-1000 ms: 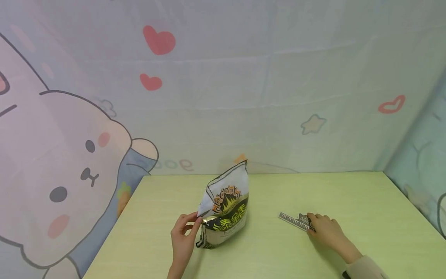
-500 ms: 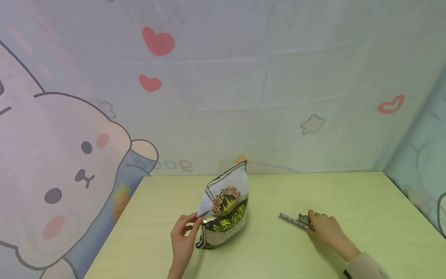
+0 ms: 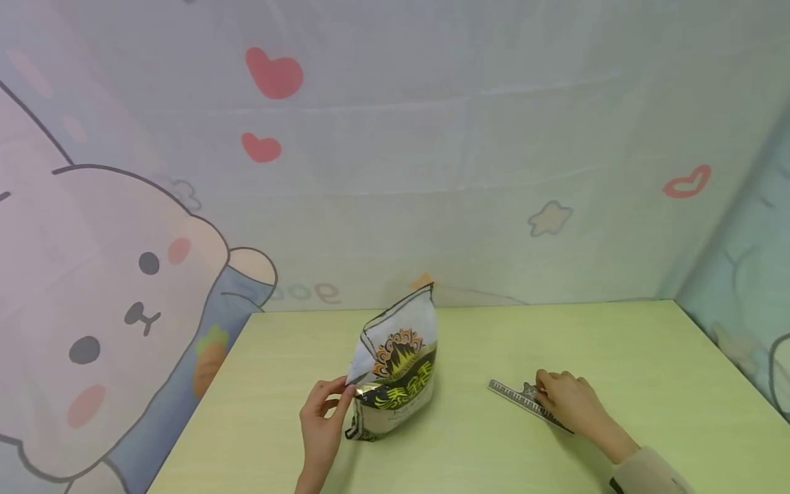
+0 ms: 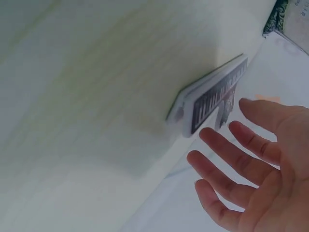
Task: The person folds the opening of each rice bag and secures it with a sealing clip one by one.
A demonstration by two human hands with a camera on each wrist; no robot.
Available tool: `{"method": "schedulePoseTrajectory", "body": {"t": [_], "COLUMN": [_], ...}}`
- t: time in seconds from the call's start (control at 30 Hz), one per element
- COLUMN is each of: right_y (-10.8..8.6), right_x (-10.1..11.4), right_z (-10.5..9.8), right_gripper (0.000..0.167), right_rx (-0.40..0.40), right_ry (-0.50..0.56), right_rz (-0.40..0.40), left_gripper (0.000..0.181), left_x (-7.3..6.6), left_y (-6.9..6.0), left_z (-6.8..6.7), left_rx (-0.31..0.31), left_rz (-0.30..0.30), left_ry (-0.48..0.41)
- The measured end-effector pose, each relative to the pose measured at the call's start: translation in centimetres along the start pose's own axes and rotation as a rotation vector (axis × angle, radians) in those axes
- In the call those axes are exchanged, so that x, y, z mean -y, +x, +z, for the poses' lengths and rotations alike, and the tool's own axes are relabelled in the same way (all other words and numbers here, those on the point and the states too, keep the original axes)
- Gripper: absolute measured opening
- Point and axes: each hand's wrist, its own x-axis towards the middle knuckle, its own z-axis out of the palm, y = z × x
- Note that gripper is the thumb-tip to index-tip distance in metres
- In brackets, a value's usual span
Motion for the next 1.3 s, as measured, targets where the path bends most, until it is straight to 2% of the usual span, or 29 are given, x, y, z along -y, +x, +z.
{"method": "schedulePoseTrajectory", "body": {"t": [0.13,0.43,0.73,1.0,1.3], "right_y": [-0.1,-0.4,-0.3,-0.1,-0.3], "right_x": [0.3,0.5,0.6,0.6,0.5], "right_z": [0.2,0.8,0.6,-0.2,-0.4], "right_gripper": [0.022,0.036,0.040,0.032,0.025], "right_rx": [0.015,-0.017,-0.005,-0.017,-0.015], "right_ry": [-0.009,-0.100,-0.136,-0.110,-0.010], "right_rz": [-0.008,-0.063,-0.084,-0.089,-0.052], "left_gripper": [0.015,0.015,0.013,0.013,0.013], "left_x": [0.1,0.0,0.1,0.0,0.1], "left_y": [0.0,0.0,-0.1,0.0,0.0], "left_z": [0.0,0.0,0.0,0.0,0.0], "left_rx": [0.003,0.000,-0.001,0.003,0.008], "left_rz": [-0.006,-0.010,-0.021,-0.033,-0.029], "left_ry": [0.006,0.010,-0.003,-0.003,-0.003]}}
